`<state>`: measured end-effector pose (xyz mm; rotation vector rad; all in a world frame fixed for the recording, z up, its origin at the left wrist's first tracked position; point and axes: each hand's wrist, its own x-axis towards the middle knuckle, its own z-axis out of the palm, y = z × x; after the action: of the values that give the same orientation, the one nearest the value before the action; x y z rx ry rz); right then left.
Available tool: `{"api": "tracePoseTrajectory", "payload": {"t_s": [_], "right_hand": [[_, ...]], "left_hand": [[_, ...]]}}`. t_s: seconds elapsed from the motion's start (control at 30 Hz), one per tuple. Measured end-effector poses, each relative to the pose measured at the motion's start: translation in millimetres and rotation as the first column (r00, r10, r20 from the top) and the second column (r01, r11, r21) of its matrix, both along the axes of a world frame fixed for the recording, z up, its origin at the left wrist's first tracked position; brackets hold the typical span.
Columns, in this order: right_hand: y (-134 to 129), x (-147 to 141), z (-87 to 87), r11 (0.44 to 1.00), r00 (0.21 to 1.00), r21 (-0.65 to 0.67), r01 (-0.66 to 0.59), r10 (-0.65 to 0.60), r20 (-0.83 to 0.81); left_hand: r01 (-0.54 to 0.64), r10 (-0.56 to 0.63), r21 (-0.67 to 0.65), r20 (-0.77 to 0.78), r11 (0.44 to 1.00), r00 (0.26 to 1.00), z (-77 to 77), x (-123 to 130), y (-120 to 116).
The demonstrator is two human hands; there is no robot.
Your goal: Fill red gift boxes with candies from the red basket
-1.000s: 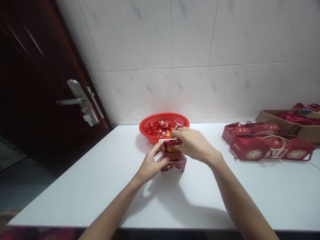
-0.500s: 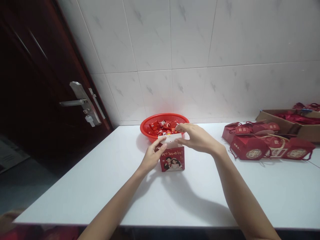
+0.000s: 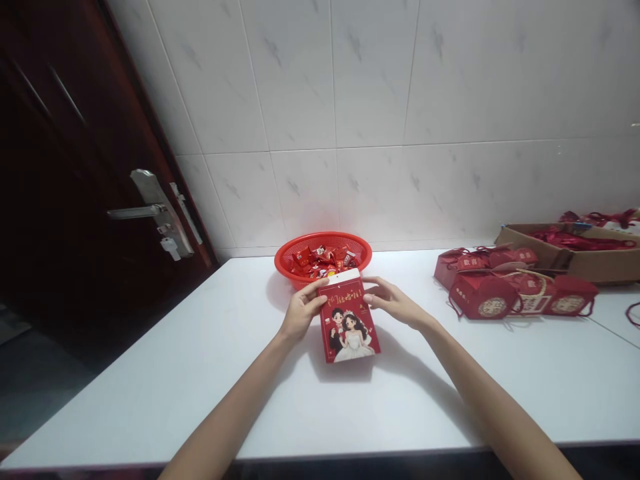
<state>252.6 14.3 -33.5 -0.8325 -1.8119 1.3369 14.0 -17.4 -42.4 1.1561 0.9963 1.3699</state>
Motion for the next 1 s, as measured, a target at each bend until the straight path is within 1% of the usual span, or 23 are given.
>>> {"api": "tracePoseTrajectory", "payload": {"t_s": [0.07,0.13,0.33,0.43,0.57,0.73,0.83,1.0], "right_hand": [[-4,-4,-8.9,0.991,0.998,-0.128,-0.026,0.018,-0.061],[-6,-9,-16.0,0.978,0.997,-0.208,0.000,-0.016,-0.077],[-6,-20,-29.2,0.945,0.994,-0.320,0.065,-0.088,-0.060],[-9,-22,-31.7,0.945,0.992,-0.320,0.074,-0.102,-0.072],[-13,-23,-34.6,0.961,0.978,-0.273,0.034,-0.088,-0.188],[-16,-25,-37.5,0.967,0.949,-0.251,0.040,-0.115,-0.293],[-18,-27,-37.8,0.965,0.939,-0.252,0.068,-0.147,-0.310],[-18,-29,-42.8,0.950,0.904,-0.248,0.189,-0.267,-0.335]], "left_hand": [[0.021,-0.017,-0.097,0.042,0.995,0.999,-1.1,3,-1],[0.003,0.005,-0.144,0.054,0.990,0.999,-3.8,5,-2],[-0.005,0.009,-0.135,0.033,0.991,0.999,-14.6,5,-4],[0.010,-0.012,-0.097,-0.017,0.995,1.000,-16.6,6,-4],[0.021,-0.023,-0.043,-0.046,0.999,0.999,-16.9,7,-3],[0.003,-0.004,-0.024,-0.053,1.000,0.999,-18.6,4,-3],[-0.007,0.007,-0.002,-0.084,1.000,0.996,-19.7,4,-4],[0.014,-0.013,0.004,-0.156,1.000,0.988,-23.8,9,-10]]}}
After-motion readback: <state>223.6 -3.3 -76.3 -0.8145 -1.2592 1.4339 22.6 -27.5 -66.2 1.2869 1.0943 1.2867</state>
